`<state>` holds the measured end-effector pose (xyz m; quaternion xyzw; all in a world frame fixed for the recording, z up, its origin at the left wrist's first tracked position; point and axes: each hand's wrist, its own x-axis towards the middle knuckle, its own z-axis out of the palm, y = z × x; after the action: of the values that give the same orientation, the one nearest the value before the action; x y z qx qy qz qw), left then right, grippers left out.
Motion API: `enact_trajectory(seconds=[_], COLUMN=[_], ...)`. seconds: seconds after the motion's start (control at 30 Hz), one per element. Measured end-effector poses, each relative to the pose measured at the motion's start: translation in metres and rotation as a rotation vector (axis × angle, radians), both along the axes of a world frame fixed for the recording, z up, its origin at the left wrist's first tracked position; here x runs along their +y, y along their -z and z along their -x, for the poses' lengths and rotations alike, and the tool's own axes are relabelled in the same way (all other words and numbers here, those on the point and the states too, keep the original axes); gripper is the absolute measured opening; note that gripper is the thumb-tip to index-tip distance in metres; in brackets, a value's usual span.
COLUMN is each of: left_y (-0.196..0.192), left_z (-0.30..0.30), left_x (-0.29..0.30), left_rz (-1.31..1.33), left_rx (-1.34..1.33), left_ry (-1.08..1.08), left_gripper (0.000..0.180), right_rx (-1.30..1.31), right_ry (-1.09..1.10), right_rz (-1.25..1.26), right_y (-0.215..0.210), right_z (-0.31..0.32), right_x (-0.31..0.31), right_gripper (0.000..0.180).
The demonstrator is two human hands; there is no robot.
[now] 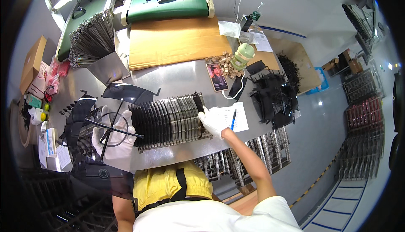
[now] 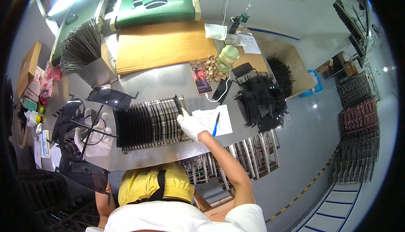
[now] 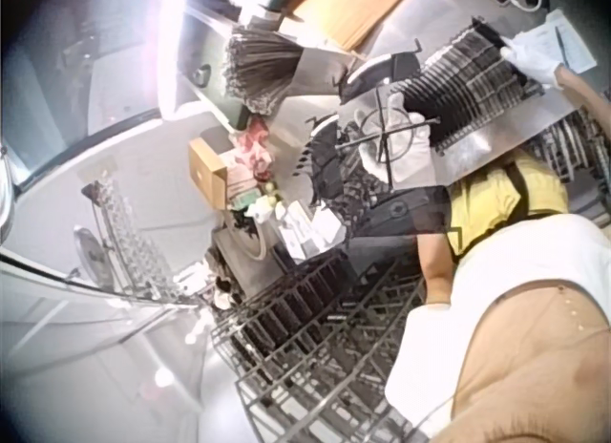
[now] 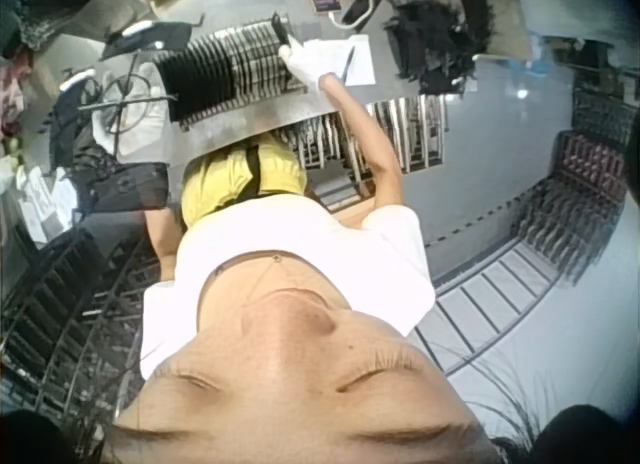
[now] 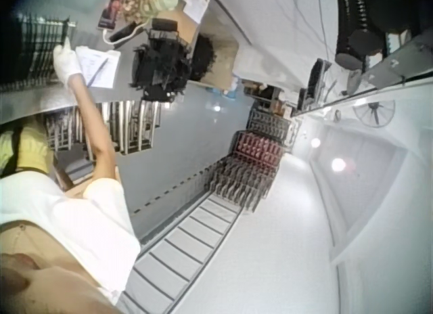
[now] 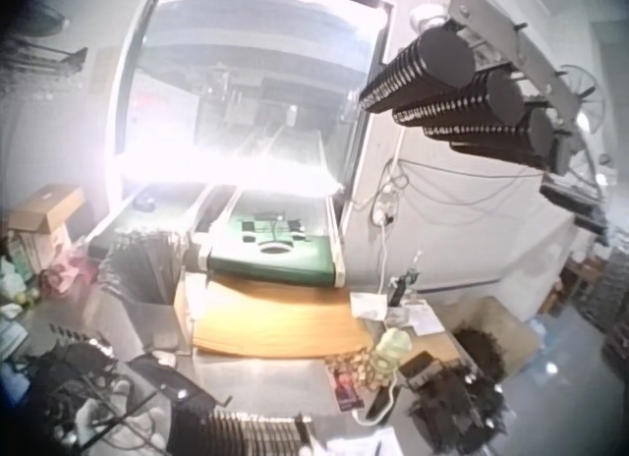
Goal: The person assembles black plastic headbands by inserting them into a metal rack on a stainless steel workbench. They repeatedly pick up headbands from a pile, align them, and place them into slots in the rack, then transfer the filled rack to a nearby shelf.
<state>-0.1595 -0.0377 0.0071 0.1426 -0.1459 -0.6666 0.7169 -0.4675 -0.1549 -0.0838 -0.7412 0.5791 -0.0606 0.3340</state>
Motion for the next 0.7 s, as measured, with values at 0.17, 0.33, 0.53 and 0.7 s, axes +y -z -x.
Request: enact_trajectory(seconds=[0.17,0.33,0.53,0.7], left_y=[-0.006,-0.010,-0.008,-0.003], left_z=[0.011,0.020,0.028,0.036], left_x=[-0.003,-0.008,-0.006,-0.009], left_rz=[-0.041,0.146,0.006,0.017], left_rx=[0.068,-0.005,-0.087,-0.039], left_ry=[-0.026,0.149,0.070,0.154], left_gripper=[0.063,0.064,0.065,0.068], right_rx=[-0.034,0.144,0.012,0.061], right_ry=[0.050,-0.060,-0.084,-0.113], right_rz=[-0.218,-0.107,-0.120,-0.125], right_y=[-0.019,-0.028,-0.024,-0.027], right_z=[-0.004,0.000,0.015,0.016], right_x=[-0.002,-0.008,-0.014,-0.015], right_gripper=[0.067,0.071,0.067,0.068])
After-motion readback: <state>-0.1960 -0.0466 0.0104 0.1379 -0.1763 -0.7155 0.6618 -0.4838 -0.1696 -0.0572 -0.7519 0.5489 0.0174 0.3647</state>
